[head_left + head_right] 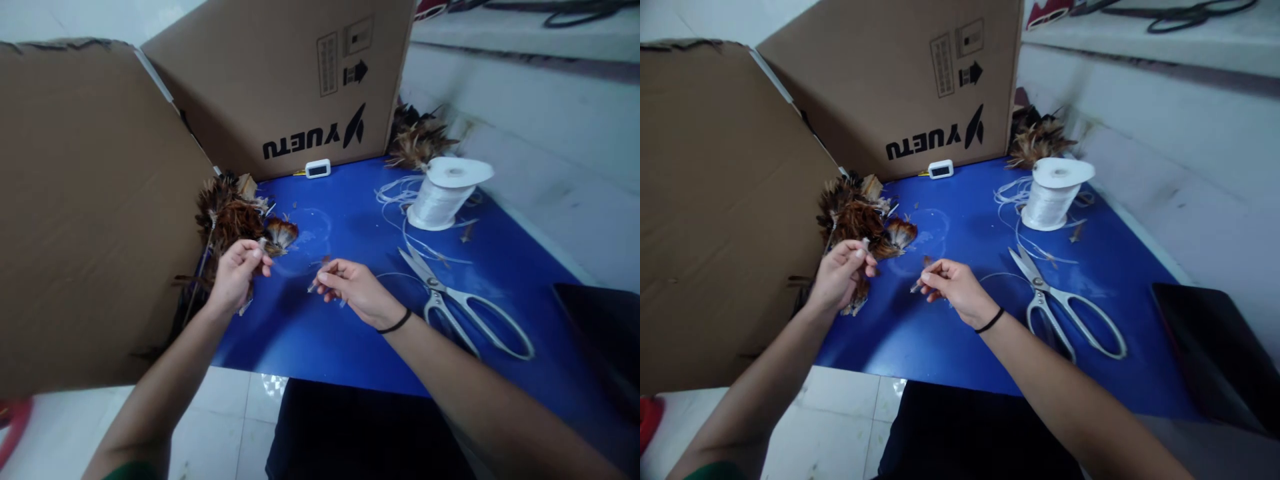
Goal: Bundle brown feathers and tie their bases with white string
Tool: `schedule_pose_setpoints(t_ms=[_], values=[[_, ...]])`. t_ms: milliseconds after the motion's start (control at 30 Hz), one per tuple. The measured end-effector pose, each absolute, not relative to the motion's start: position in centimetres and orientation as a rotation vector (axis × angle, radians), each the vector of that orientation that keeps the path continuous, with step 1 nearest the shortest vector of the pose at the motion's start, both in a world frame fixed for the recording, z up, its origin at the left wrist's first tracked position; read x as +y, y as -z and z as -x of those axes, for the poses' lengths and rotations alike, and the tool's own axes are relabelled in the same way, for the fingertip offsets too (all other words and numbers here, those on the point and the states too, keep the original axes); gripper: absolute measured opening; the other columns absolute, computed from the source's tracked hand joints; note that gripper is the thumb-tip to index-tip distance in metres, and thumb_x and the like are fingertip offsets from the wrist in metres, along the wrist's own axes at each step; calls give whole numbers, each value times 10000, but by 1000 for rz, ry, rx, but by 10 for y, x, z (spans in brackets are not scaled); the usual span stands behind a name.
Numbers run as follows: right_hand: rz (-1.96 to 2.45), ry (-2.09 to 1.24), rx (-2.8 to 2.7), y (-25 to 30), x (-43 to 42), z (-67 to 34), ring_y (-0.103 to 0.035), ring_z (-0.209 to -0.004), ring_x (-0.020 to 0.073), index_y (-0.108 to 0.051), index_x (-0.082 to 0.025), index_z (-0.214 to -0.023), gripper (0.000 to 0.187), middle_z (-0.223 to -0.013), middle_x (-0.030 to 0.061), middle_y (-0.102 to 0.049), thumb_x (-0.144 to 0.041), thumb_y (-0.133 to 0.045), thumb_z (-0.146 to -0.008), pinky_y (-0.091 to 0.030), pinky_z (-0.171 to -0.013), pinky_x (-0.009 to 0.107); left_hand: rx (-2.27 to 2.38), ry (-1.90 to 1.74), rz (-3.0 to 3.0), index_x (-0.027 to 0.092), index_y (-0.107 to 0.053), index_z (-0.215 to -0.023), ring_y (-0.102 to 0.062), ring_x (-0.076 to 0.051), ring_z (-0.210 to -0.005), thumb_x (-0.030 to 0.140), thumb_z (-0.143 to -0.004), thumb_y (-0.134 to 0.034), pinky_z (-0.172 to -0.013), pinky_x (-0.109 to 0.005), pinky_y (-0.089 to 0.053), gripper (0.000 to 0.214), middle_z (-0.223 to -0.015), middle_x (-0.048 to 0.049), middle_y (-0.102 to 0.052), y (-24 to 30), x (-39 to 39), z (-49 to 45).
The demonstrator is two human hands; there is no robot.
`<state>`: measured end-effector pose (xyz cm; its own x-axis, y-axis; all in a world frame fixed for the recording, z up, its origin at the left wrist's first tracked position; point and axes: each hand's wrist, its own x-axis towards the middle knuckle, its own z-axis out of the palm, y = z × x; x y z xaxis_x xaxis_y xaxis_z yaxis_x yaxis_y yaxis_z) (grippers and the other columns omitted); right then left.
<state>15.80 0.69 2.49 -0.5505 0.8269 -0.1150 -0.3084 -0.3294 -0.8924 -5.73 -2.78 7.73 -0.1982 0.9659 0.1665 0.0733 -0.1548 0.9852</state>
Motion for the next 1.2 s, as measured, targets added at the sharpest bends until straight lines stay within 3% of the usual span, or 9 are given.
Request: schedule_pose_setpoints(t_ms=[100, 367, 667, 900, 1200], values=[[763, -1911, -1058, -29, 16, -168, -577, -605, 98, -581, -151, -753, 230, -719, 23, -648, -300, -728, -657, -455, -521, 224, 1204, -1338, -1047, 149, -570, -918, -560, -83, -526, 306, -732, -670, -544, -220, -461, 263, -707, -19, -658, -58, -21, 14], [803, -1759, -865, -16, 35, -184, -543, -580, 84, -588, -148, -776, 245, -654, -19, -597, -288, -734, -638, -436, -532, 223, 1090, -1228, -901, 140, -599, -811, -550, -68, -523, 320, -718, -680, -552, -216, -464, 218, -736, -20, -653, -23, 7, -38], [739, -1820, -647, -14, 30, -178, -578, -615, 92, -570, -149, -759, 223, -715, 18, -646, -247, -733, -644, -440, -559, 224, 1067, -1384, -995, 155, -643, -798, -536, -66, -516, 283, -726, -684, -541, -202, -454, 153, -646, 13, -616, -2, 19, -42], [778, -1836, -700, -6, 24, -169, -556, -572, 82, -573, -152, -741, 221, -668, -2, -623, -272, -733, -647, -431, -531, 223, 1167, -1393, -1060, 155, -690, -872, -529, -82, -506, 298, -692, -709, -522, -222, -456, 231, -681, -12, -649, 6, 16, -39], [980, -1726, -813, -5, 25, -171, -526, -582, 96, -620, -158, -731, 226, -649, -4, -589, -336, -723, -637, -408, -480, 218, 1193, -1384, -1094, 153, -684, -783, -496, -68, -490, 303, -719, -685, -528, -209, -425, 163, -628, 6, -616, 8, 16, -36]])
